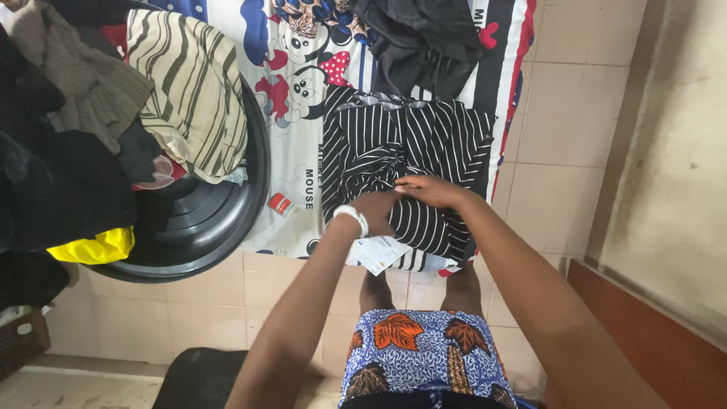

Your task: The person folds various pieces of clothing, including a dark pair of trousers, a striped garment, a patterned blue dress, and a white sleeveless shirt, one by one on a bed and places them into a black bucket.

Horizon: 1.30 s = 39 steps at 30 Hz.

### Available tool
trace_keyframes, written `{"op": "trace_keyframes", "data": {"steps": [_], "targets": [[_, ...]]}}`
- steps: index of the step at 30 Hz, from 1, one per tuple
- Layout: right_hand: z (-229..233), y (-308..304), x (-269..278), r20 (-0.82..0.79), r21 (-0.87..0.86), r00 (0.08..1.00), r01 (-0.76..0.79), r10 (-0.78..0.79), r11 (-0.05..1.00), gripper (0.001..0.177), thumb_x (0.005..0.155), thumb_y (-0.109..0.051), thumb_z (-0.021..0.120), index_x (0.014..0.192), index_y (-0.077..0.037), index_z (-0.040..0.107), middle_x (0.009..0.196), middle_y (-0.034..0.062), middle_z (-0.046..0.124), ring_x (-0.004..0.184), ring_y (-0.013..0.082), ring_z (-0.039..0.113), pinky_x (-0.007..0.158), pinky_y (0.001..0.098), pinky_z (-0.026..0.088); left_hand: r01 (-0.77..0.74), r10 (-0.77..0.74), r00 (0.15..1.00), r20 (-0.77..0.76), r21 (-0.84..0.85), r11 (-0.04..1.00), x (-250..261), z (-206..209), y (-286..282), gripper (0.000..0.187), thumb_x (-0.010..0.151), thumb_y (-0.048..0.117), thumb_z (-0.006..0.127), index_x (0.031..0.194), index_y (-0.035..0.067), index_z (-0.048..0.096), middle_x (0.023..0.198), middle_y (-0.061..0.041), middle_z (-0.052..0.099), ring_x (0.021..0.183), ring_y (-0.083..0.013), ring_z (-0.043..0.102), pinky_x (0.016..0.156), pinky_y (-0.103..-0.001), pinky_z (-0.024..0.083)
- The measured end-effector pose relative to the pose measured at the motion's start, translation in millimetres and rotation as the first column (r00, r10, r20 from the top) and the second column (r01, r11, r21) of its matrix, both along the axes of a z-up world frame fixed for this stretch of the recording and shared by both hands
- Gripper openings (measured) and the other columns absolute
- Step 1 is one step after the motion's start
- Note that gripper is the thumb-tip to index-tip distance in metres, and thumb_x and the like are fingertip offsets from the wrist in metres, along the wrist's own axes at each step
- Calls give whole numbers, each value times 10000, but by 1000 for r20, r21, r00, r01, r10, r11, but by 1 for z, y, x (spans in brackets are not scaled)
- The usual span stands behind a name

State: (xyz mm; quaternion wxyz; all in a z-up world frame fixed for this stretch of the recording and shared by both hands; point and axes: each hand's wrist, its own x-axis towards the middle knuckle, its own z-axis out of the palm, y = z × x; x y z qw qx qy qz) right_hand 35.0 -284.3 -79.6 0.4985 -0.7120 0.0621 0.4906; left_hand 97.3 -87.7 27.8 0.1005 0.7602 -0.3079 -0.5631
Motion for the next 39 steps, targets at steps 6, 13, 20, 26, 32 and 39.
{"op": "trace_keyframes", "data": {"steps": [6, 13, 20, 26, 32, 39], "targets": [[32, -46, -5, 83, -14, 907, 416, -413, 909, 581, 992, -565, 509, 1415, -190, 644, 1369, 106, 754, 1317, 246, 681, 1141, 414, 483, 4, -11, 995, -97, -72, 997, 41, -88, 1, 1015, 712, 616, 832, 1465, 30, 487, 1514, -223, 479, 1409, -349, 458, 1171, -413, 367], [71, -70, -7, 274, 27, 933, 237, -235, 971, 1006, 754, -558, 821, 1574, -209, 355, 1576, 165, 395, 1454, 358, 367, 1124, 486, 352, -271, 272, 961, 41, -23, 962, 102, -78, -22, 951, 682, 662, 836, 1354, 29, 609, 1428, -218, 564, 1325, -342, 549, 1102, -414, 442], [-14, -69, -37, -69, -133, 666, 732, -743, 668, 1086, 693, -543, 862, 1459, 70, 397, 1389, 243, 607, 1298, 301, 603, 1078, 383, 475, -672, 691, 637, 341, -193, 715, 82, -55, -17, 870, 728, 644, 816, 1278, -10, 650, 1199, -238, 719, 1120, -351, 705, 977, -426, 556], [-29, -65, -26, 262, -267, 659, 752, -705, 603, 709, 911, -618, 715, 960, 85, 629, 859, 185, 670, 798, 268, 655, 741, 412, 517, -790, 889, 389, 242, -409, 457, 39, -68, 8, 920, 801, 589, 807, 1357, -85, 518, 1227, -324, 667, 1147, -410, 672, 965, -447, 535], [-39, -67, 10, 524, -304, 710, 672, -471, 675, 761, 1013, -612, 630, 673, 65, 551, 590, 198, 542, 563, 356, 569, 584, 473, 459, -828, 876, 395, 278, -306, 470, 52, -93, 2, 907, 821, 609, 840, 1288, -119, 570, 1218, -326, 678, 1149, -413, 691, 967, -414, 553], [-17, -53, 31, 807, -453, 572, 761, -150, 464, 671, 976, -547, 676, 1197, 81, 590, 1218, 307, 641, 1128, 458, 607, 962, 521, 481, -700, 719, 240, 652, -397, 593, 62, -111, -12, 1016, 742, 634, 819, 1385, -77, 482, 1478, -306, 461, 1377, -481, 425, 1080, -548, 388]]}}
